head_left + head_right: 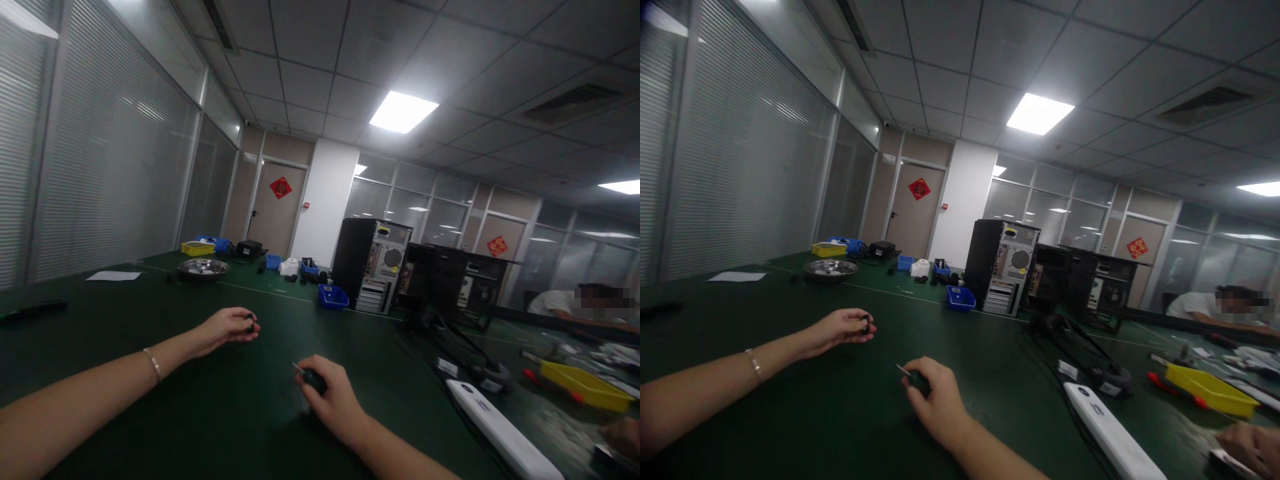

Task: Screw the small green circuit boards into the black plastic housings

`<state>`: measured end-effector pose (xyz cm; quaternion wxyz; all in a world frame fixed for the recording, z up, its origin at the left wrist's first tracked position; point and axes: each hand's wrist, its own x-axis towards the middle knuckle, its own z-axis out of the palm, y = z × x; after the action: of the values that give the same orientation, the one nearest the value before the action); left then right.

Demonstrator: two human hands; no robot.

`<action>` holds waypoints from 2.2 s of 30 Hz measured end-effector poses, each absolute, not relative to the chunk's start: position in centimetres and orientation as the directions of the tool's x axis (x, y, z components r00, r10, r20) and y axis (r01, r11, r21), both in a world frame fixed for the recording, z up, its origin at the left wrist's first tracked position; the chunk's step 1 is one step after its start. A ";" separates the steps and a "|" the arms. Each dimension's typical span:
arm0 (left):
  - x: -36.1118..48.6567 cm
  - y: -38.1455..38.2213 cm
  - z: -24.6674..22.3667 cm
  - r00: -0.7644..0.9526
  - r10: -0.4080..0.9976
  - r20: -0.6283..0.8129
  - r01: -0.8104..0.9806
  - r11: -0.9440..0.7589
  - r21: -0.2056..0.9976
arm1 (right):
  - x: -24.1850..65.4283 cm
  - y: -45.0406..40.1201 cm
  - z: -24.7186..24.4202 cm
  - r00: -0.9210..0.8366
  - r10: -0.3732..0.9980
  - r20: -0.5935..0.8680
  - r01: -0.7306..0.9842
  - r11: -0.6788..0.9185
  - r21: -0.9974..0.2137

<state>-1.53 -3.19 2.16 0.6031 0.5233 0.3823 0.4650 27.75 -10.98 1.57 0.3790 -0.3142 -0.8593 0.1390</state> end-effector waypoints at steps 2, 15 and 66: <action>1.5 -4.9 2.0 0.385 0.922 0.049 -0.171 0.019 0.985 | 27.7 -11.0 1.7 -0.478 0.651 0.589 0.438 0.758 -0.483; 6.3 -9.5 1.1 0.572 0.819 0.048 -0.106 0.015 0.994 | 26.9 -11.9 1.8 -0.549 0.591 0.591 0.344 0.804 -0.485; 7.3 -10.6 1.3 0.552 0.813 0.185 -0.167 -0.110 0.980 | 26.8 -11.2 1.0 -0.521 0.570 0.635 0.339 0.822 -0.458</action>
<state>7.28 -10.61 1.28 0.6159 0.6299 0.2563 0.3977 26.83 -11.19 0.96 0.4120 -0.2640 -0.8609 0.1397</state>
